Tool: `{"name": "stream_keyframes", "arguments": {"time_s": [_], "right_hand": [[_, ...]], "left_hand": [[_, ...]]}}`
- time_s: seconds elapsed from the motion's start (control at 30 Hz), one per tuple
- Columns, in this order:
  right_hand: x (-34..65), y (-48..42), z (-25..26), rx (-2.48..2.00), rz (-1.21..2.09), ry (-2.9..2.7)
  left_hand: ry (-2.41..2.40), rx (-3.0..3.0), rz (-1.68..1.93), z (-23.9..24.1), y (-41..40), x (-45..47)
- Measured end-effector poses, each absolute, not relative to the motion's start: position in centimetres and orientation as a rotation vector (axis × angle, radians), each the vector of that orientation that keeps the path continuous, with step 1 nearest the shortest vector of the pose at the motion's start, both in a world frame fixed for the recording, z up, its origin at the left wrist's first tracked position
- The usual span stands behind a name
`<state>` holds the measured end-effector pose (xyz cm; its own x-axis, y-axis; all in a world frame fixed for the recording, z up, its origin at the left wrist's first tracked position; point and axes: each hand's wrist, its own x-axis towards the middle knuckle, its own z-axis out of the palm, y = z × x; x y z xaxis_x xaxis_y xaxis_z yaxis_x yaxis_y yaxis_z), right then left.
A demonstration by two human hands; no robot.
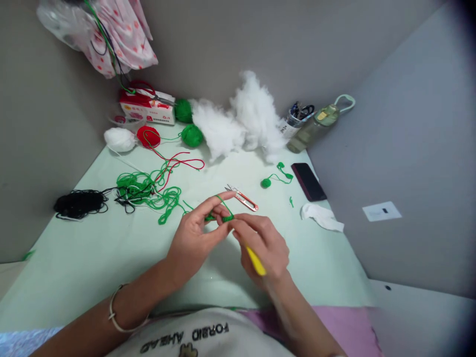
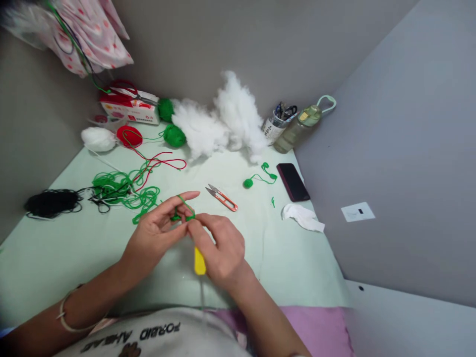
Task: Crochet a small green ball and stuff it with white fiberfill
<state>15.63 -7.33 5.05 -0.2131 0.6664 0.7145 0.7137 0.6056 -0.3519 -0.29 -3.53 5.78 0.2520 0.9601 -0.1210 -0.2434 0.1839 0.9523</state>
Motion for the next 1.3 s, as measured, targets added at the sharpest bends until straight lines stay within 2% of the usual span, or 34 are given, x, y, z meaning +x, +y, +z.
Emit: {"name": "stream_keyframes", "arguments": {"time_s": [0.1, 0.23, 0.3, 0.37, 0.53, 0.67, 0.73, 0.8, 0.87, 1.0, 1.3], "right_hand": [[15.5, -7.2, 4.6, -1.127, -0.117, -1.872], [15.7, -6.9, 5.3, -1.05, 0.362, -1.475], [15.8, -6.6, 5.7, -1.005, 0.623, -1.279], [15.7, -6.2, 5.8, -0.983, 0.745, -1.222], [15.2, -6.3, 5.1, -1.072, 0.566, -1.369], [15.2, -6.8, 4.7, -1.117, 0.158, -1.673], [15.5, -6.8, 4.8, -1.09, 0.067, -1.703], [15.8, -6.7, 5.2, -1.089, 0.239, -1.542], [15.9, -6.4, 5.5, -1.074, 0.547, -1.264], [15.6, -6.0, 5.4, -1.018, 0.972, -0.994], [15.7, -5.6, 6.0, -1.024, 1.1, -0.9]], "left_hand": [[0.737, 0.686, 0.908, 5.6, -3.5, -0.2], [0.626, 0.446, 0.776, 5.8, -2.9, -0.6], [0.613, 0.476, 0.805, 6.0, -2.8, -0.7], [0.594, 0.562, 0.818, 6.2, -2.8, -0.6], [0.681, 0.723, 0.896, 5.8, -3.3, 0.0], [0.69, 0.574, 0.925, 5.7, -3.3, 0.3], [0.648, 0.449, 0.839, 5.8, -3.1, 0.2], [0.621, 0.363, 0.775, 5.9, -2.8, -0.1], [0.613, 0.351, 0.79, 6.1, -2.6, -0.5], [0.623, 0.532, 0.811, 6.1, -2.9, -0.5], [0.687, 0.789, 0.864, 4.9, -3.1, -0.7]]}}
